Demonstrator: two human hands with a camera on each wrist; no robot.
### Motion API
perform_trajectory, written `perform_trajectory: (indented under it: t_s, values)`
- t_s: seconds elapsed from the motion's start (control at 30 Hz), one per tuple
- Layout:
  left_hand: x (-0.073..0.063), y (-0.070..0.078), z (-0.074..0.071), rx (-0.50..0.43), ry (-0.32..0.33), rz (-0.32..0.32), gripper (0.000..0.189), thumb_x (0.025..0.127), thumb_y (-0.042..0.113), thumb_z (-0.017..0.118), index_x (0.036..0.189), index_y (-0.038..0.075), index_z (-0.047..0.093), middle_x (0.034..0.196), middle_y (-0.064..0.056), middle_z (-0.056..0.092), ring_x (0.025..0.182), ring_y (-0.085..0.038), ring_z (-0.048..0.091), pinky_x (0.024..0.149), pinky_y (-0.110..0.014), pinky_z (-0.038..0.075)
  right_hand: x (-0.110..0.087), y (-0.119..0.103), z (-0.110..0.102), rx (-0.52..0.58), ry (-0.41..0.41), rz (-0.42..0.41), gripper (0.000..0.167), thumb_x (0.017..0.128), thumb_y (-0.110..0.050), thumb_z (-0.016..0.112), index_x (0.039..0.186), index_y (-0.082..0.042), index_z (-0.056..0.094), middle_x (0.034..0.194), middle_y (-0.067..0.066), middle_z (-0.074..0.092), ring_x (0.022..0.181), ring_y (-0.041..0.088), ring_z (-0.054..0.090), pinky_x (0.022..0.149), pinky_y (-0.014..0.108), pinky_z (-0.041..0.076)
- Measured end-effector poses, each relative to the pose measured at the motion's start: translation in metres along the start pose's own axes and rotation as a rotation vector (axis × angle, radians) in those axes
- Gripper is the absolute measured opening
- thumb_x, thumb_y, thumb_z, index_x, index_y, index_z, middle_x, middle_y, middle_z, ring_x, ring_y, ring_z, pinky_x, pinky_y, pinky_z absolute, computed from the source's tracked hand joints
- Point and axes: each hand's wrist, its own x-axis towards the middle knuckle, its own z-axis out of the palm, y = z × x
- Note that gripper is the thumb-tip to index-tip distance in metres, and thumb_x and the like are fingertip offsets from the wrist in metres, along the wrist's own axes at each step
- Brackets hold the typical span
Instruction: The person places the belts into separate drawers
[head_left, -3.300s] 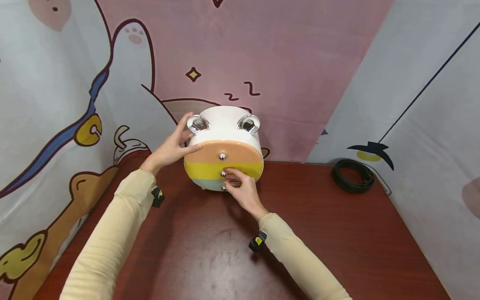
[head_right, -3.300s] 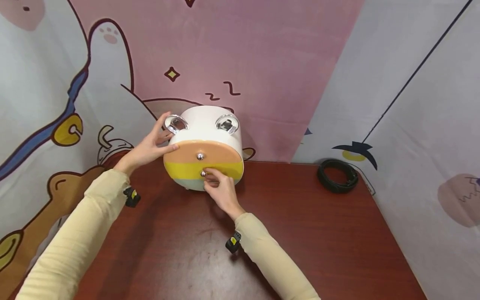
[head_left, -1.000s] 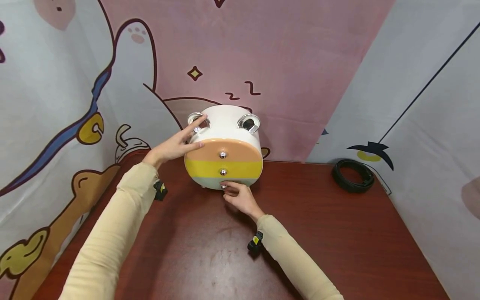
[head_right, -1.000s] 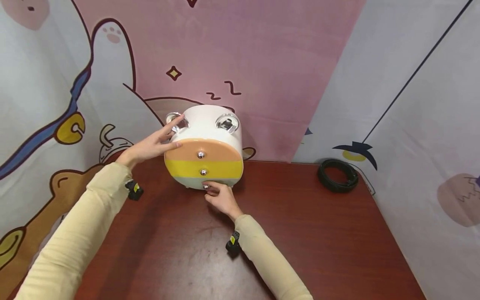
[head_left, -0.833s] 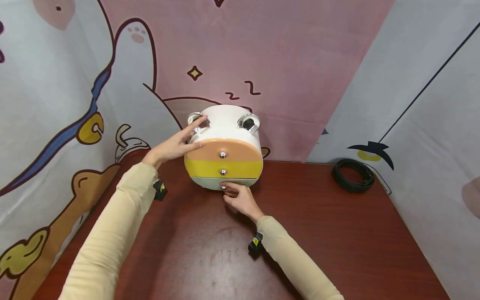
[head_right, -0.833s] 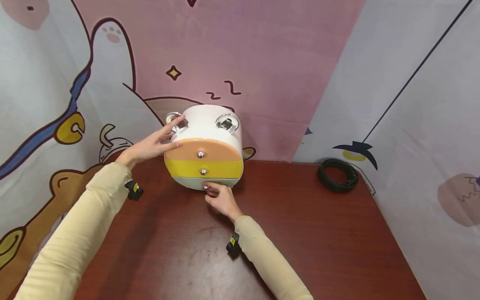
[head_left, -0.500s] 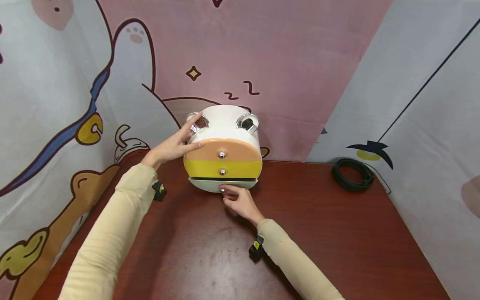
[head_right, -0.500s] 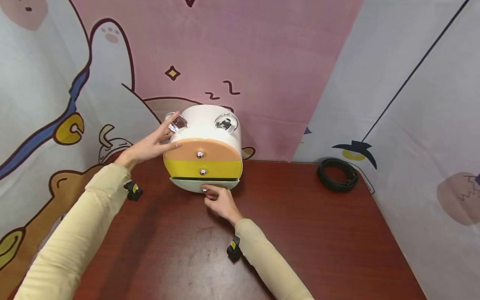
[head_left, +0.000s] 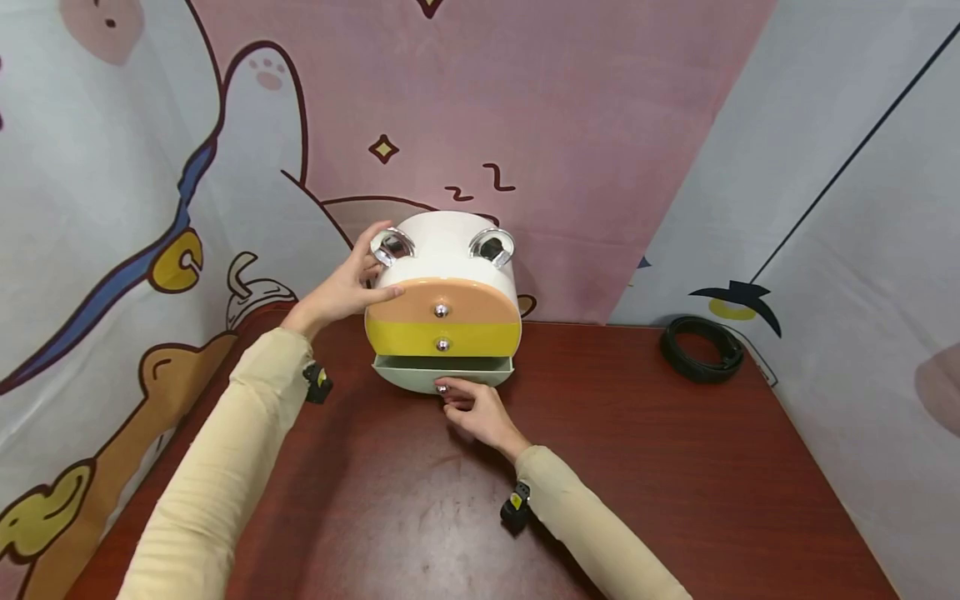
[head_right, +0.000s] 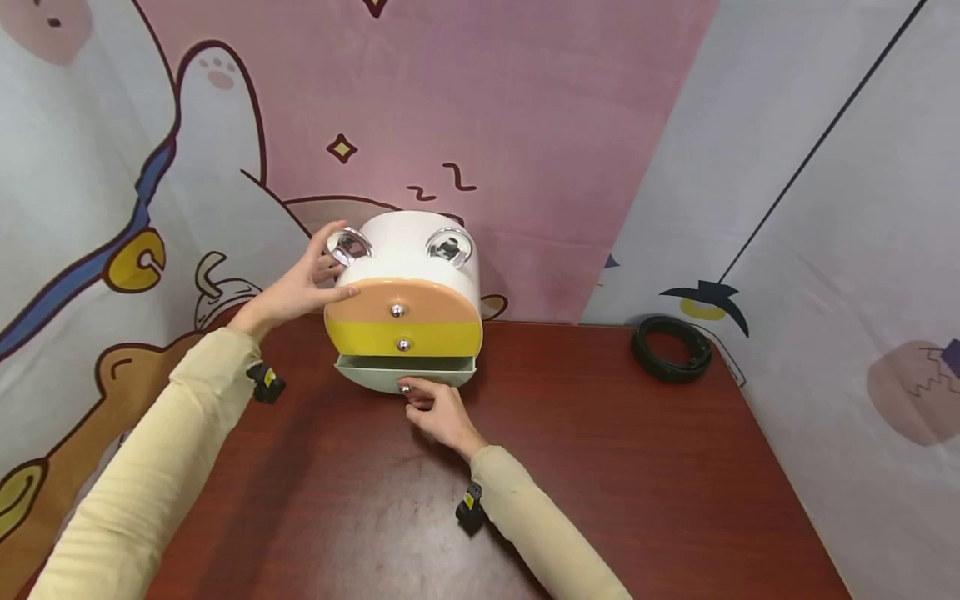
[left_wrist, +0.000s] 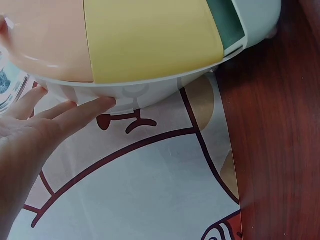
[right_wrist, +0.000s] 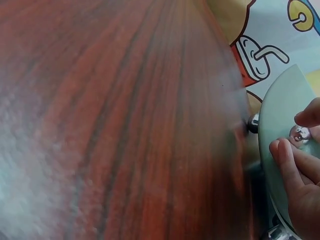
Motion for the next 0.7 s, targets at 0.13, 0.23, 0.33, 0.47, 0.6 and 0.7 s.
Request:
perform_trajectory:
  t_s: [0.13,0.23,0.33,0.47,0.6,0.7]
  values:
    - [-0.005,0.013,0.001,-0.005,-0.015,-0.021,0.093,0.089,0.007,0.069,0.153,0.032,0.006,0.153,-0.027,0.018,0.136,-0.052,0.018,0.101,-0.064,0.031,-0.001,0.003,0.002,-0.010,0.004,-0.024,0.041,0.082,0.015,0.059,0.123,0.013,0.058,0.107,0.027,0.065,0.097,0.046,0.062,0.082,0.038,0.053]
    - [-0.010,0.024,0.002,0.000,-0.026,-0.028,0.092,0.090,0.007,0.068,0.154,0.029,0.005,0.154,-0.027,0.015,0.136,-0.054,0.016,0.103,-0.062,0.028,0.000,0.014,0.004,-0.027,0.022,-0.053,0.042,0.082,0.015,0.061,0.124,0.010,0.058,0.109,0.027,0.065,0.096,0.045,0.063,0.080,0.043,0.054]
    - [-0.012,0.028,0.002,-0.008,-0.034,-0.016,0.092,0.090,0.006,0.067,0.154,0.027,0.005,0.153,-0.027,0.016,0.136,-0.054,0.017,0.104,-0.061,0.028,0.001,0.028,0.006,-0.051,0.050,-0.070,0.041,0.083,0.013,0.064,0.123,0.005,0.057,0.112,0.024,0.065,0.097,0.041,0.064,0.079,0.040,0.054]
    - [-0.012,0.028,0.003,-0.015,-0.036,0.008,0.092,0.090,0.004,0.067,0.154,0.026,0.005,0.153,-0.027,0.017,0.135,-0.054,0.018,0.104,-0.060,0.028,0.002,0.037,0.010,-0.128,0.161,-0.079,0.026,0.085,0.004,0.069,0.110,0.001,0.062,0.104,0.015,0.070,0.091,0.027,0.069,0.074,0.029,0.055]
    - [-0.012,0.027,0.003,-0.005,-0.034,0.017,0.092,0.090,0.004,0.067,0.154,0.025,0.005,0.153,-0.026,0.015,0.135,-0.055,0.018,0.105,-0.060,0.026,0.003,0.036,0.014,-0.267,0.331,-0.015,0.012,0.085,-0.015,0.076,0.090,-0.005,0.072,0.081,0.002,0.072,0.072,0.010,0.069,0.063,0.023,0.053]
    - [-0.013,0.027,0.003,-0.001,-0.033,0.015,0.091,0.090,0.004,0.067,0.154,0.025,0.005,0.153,-0.026,0.015,0.135,-0.055,0.017,0.106,-0.060,0.026,0.006,0.033,0.018,-0.282,0.369,0.089,0.017,0.084,-0.025,0.077,0.088,-0.009,0.075,0.072,-0.002,0.071,0.062,0.010,0.067,0.057,0.023,0.051]
